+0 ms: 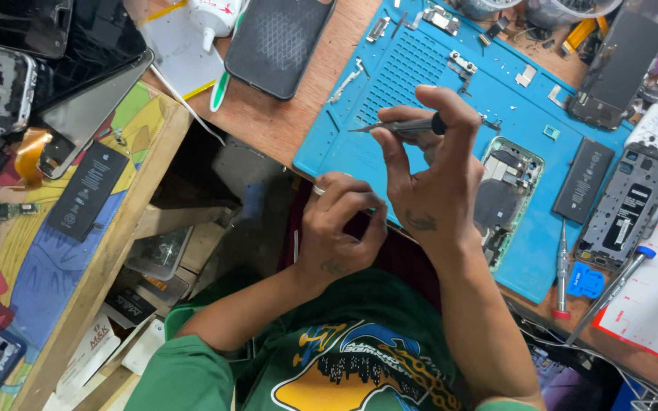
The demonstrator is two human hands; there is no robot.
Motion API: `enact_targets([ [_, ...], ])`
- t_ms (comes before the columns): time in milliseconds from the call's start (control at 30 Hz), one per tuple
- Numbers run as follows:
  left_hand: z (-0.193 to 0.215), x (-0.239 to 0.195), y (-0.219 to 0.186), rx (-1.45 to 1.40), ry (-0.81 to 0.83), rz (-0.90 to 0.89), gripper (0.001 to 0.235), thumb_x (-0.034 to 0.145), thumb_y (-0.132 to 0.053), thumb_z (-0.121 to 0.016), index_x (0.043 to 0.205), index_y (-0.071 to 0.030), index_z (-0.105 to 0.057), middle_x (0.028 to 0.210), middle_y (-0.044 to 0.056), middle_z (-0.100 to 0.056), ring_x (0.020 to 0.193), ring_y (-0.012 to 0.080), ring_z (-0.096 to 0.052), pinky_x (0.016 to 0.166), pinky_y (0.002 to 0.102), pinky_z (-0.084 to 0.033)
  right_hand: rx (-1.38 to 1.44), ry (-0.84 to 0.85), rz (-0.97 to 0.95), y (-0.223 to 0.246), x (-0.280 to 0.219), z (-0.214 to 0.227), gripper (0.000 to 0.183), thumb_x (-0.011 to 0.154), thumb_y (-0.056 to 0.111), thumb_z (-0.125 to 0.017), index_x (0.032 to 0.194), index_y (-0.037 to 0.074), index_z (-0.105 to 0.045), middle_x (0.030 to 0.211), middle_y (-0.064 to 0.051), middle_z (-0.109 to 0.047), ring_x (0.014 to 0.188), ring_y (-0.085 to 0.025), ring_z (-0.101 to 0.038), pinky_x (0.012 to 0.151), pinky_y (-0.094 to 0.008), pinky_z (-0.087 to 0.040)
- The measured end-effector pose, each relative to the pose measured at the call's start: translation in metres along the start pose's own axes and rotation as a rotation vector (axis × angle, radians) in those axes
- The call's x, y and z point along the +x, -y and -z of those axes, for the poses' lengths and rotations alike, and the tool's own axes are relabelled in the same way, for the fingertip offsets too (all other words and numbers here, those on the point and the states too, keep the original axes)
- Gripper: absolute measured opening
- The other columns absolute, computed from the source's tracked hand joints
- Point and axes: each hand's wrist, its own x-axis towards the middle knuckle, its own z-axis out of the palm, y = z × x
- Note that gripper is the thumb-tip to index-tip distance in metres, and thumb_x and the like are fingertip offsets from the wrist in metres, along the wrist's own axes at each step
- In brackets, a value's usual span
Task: The person uses a screwdriver to remove screws from a disassembled smartphone chassis on a blue anti-static mat. They then use tweezers to lift and remove a small metal bracket from the phone frame.
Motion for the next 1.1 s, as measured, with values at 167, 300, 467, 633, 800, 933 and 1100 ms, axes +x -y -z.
enact_targets([
  [167, 0.001, -0.002, 0.006, -0.041, 0.069, 0.0, 0.016, 0.082, -0.004, -0.076, 0.095, -0.005, -0.067, 0.097, 0.008, -0.068, 0.099, 0.0312, -0.065, 0.097, 0.042, -0.048, 0.008, 0.034, 0.006, -0.003, 0.006, -0.012, 0.05, 0.109, -0.001, -0.075, 0.138, 0.006, -0.035, 0.114, -0.017, -0.075, 0.107, -0.021, -0.079, 0.092, -0.03, -0.066],
  [300, -0.001, -0.002, 0.007, -0.038, 0.062, -0.012, 0.014, 0.083, -0.004, -0.076, 0.093, -0.005, -0.068, 0.095, 0.007, -0.069, 0.099, 0.0304, -0.064, 0.094, 0.042, -0.047, -0.001, 0.056, 0.028, -0.004, 0.008, -0.013, 0.05, 0.11, -0.002, -0.075, 0.139, 0.006, -0.035, 0.114, -0.016, -0.074, 0.109, -0.022, -0.078, 0.094, -0.03, -0.067],
  [467, -0.001, -0.002, 0.007, -0.031, 0.066, -0.004, 0.014, 0.083, -0.004, -0.077, 0.094, -0.005, -0.068, 0.095, 0.007, -0.068, 0.097, 0.0294, -0.064, 0.095, 0.043, -0.047, 0.002, 0.053, 0.035, -0.003, 0.006, -0.011, 0.053, 0.108, -0.003, -0.076, 0.138, 0.006, -0.034, 0.113, -0.018, -0.074, 0.108, -0.023, -0.078, 0.092, -0.03, -0.067],
  [633, 0.0, 0.002, 0.0, -0.042, 0.022, 0.037, 0.014, 0.086, -0.005, -0.078, 0.096, -0.007, -0.068, 0.095, 0.007, -0.068, 0.095, 0.0274, -0.065, 0.091, 0.039, -0.05, 0.21, 0.018, 0.005, -0.003, -0.009, 0.013, 0.053, 0.11, -0.007, -0.072, 0.14, 0.006, -0.03, 0.116, -0.025, -0.071, 0.106, -0.026, -0.075, 0.093, -0.032, -0.065],
  [800, -0.003, 0.009, -0.013, -0.131, -0.002, 0.14, 0.014, 0.093, -0.008, -0.079, 0.103, -0.008, -0.068, 0.1, 0.006, -0.069, 0.096, 0.024, -0.069, 0.087, 0.034, -0.056, 0.322, -0.123, -0.111, -0.013, -0.049, 0.059, 0.057, 0.113, -0.004, -0.074, 0.141, 0.011, -0.027, 0.116, -0.027, -0.073, 0.1, -0.026, -0.076, 0.088, -0.027, -0.064],
  [933, -0.018, 0.01, -0.027, -0.23, 0.077, 0.124, 0.022, 0.092, -0.016, -0.082, 0.109, -0.009, -0.069, 0.105, 0.008, -0.07, 0.099, 0.0239, -0.07, 0.088, 0.034, -0.058, 0.309, -0.307, -0.21, -0.024, -0.089, 0.093, 0.063, 0.111, 0.003, -0.08, 0.142, 0.01, -0.027, 0.113, -0.027, -0.076, 0.096, -0.024, -0.078, 0.082, -0.021, -0.062],
  [1100, -0.048, 0.011, -0.041, -0.289, 0.198, 0.092, 0.034, 0.089, -0.021, -0.086, 0.116, -0.009, -0.069, 0.111, 0.008, -0.072, 0.106, 0.025, -0.07, 0.09, 0.035, -0.056, 0.325, -0.441, -0.254, -0.033, -0.129, 0.115, 0.066, 0.111, 0.006, -0.083, 0.142, 0.01, -0.025, 0.114, -0.027, -0.075, 0.092, -0.023, -0.078, 0.084, -0.022, -0.062],
])
